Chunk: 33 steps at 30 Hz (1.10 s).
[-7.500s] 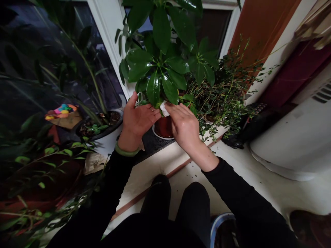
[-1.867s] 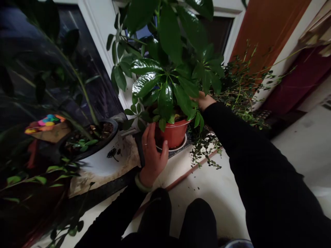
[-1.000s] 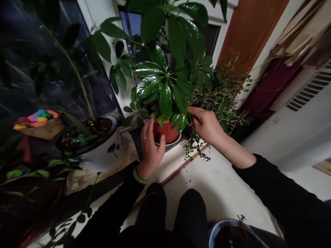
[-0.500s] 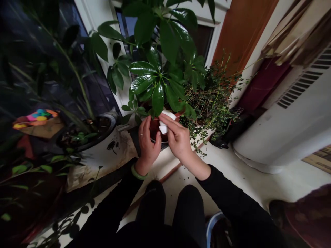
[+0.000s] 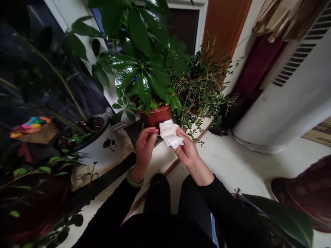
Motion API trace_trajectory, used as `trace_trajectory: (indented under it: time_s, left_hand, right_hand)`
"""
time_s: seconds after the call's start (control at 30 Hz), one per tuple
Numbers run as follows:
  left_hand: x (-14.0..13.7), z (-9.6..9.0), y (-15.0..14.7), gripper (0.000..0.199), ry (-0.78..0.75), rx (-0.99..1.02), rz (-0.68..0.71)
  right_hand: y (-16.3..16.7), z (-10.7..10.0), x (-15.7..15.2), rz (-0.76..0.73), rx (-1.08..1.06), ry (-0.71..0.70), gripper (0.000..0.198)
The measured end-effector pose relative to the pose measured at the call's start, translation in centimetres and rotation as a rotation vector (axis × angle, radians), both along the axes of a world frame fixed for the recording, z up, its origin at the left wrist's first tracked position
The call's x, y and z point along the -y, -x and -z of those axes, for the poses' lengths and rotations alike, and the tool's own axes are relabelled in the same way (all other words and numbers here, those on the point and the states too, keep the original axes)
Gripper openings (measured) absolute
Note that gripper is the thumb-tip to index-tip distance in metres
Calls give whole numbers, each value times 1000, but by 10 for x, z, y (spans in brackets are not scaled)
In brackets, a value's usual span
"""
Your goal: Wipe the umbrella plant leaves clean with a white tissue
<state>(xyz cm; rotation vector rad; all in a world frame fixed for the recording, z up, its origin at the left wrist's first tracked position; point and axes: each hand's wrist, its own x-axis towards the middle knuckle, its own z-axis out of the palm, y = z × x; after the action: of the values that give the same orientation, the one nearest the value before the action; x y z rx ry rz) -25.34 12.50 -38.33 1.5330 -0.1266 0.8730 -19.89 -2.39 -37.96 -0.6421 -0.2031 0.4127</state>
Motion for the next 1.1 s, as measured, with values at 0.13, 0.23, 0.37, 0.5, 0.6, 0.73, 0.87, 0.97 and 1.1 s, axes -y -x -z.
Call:
trace_trajectory:
  time_s: [0.13,0.23,0.37,0.5,0.6,0.73,0.87,0.97,1.1]
  left_hand:
    - [12,6,-4,29,79,-124,92]
    - [12,8,-8,28,88,-150,55]
    - [6,5,-10,15,-34,-135,-57]
    - [7,3,-6,8,-310,40,-177]
    - [12,6,1,20,-517,189,-211]
    - [14,14,6,29,-649,220,-310]
    - [10,20,3,7,-622,214,-327]
    - [7,20,0,9,-619,208,-301]
    - [7,20,0,8,-557,140,-186]
  right_hand:
    - [5,6,-2,74,52,95,32]
    - [8,9,-5,149,85,197,51]
    - [10,9,-8,215,112,247,56]
    - [11,9,-8,274,151,240,41]
    - [15,9,-8,341,173,236,38]
    - [22,7,-7,388,160,228,35]
    - [27,6,-5,287,93,171,35]
    - [24,7,-7,181,84,124,43]
    - [14,11,-8,153,39,174,46]
